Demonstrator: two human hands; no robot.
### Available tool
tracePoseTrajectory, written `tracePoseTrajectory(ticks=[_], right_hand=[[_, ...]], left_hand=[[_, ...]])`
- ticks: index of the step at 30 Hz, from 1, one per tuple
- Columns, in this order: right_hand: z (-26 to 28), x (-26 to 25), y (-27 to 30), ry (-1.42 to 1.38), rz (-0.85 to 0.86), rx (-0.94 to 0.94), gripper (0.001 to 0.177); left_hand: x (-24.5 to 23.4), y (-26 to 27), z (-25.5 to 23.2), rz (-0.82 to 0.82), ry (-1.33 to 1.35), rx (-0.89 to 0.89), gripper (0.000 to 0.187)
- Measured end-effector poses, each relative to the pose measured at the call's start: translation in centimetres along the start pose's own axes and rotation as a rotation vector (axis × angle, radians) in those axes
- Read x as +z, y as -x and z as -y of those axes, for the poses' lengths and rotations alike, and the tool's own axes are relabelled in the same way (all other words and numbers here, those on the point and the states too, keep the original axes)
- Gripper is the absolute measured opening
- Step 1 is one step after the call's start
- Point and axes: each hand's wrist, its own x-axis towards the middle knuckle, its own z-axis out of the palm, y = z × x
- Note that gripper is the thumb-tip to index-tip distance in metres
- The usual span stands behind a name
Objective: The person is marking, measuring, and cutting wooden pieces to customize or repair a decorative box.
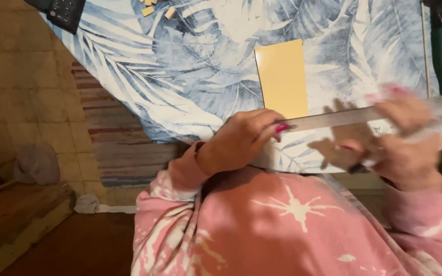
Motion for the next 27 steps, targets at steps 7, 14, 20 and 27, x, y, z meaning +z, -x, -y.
tracePoseTrajectory(ticks=[7, 14, 20, 27], right_hand=[[-4.0, 0.6, 4.5, -0.104, 0.063, 0.231, 0.043], [-6.2, 1.7, 3.0, -0.014, 0.052, 0.234, 0.039], [-6.6, 2.8, 1.6, -0.060, 0.061, 0.194, 0.039], [-5.4, 3.2, 0.3, -0.140, 0.086, 0.235, 0.039]], left_hand=[[2.3, -0.9, -1.0, -0.420, -0.457, 0.269, 0.031], [4.2, -0.4, 1.1, 0.163, -0.790, 0.678, 0.049], [6.2, -1.2, 2.3, 0.141, -0.793, 0.431, 0.060], [5.2, -1.1, 1.8, 0.177, -0.679, 0.423, 0.068]])
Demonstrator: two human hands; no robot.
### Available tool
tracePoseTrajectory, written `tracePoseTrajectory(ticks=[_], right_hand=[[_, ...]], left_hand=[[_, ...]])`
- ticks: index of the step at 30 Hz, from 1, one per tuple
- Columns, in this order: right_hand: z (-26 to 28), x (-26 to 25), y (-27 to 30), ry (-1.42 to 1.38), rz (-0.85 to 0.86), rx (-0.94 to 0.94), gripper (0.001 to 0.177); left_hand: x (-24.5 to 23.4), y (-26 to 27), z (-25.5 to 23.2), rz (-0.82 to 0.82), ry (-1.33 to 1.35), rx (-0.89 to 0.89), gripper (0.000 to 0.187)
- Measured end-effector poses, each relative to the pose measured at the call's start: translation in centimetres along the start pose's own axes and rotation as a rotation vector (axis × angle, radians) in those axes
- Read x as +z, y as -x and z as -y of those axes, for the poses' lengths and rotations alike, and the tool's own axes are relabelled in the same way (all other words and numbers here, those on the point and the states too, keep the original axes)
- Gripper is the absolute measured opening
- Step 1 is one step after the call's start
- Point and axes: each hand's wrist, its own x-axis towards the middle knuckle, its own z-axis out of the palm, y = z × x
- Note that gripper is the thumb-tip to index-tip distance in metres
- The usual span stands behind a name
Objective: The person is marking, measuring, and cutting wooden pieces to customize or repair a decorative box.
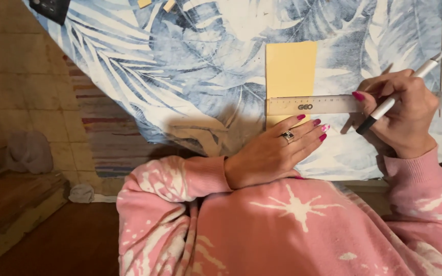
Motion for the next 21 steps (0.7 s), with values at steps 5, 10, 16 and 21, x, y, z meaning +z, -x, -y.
tracePoseTrajectory(ticks=[5, 10, 16, 21], right_hand=[[0.5, 0.6, 0.3, -0.069, 0.006, 0.013, 0.037], [0.7, 1.0, 1.1, -0.046, -0.007, 0.036, 0.037], [1.4, 1.1, 1.1, 0.034, -0.014, 0.000, 0.037], [1.5, 1.1, 1.3, 0.046, -0.011, -0.010, 0.040]], left_hand=[[0.2, 0.9, 0.2, -0.071, -0.112, 0.031, 0.046], [0.1, 1.9, 0.0, -0.149, -0.128, 0.082, 0.039], [-1.1, 2.0, -0.4, -0.099, -0.033, -0.134, 0.076], [-0.1, 2.3, -0.4, -0.098, -0.014, -0.184, 0.081]])
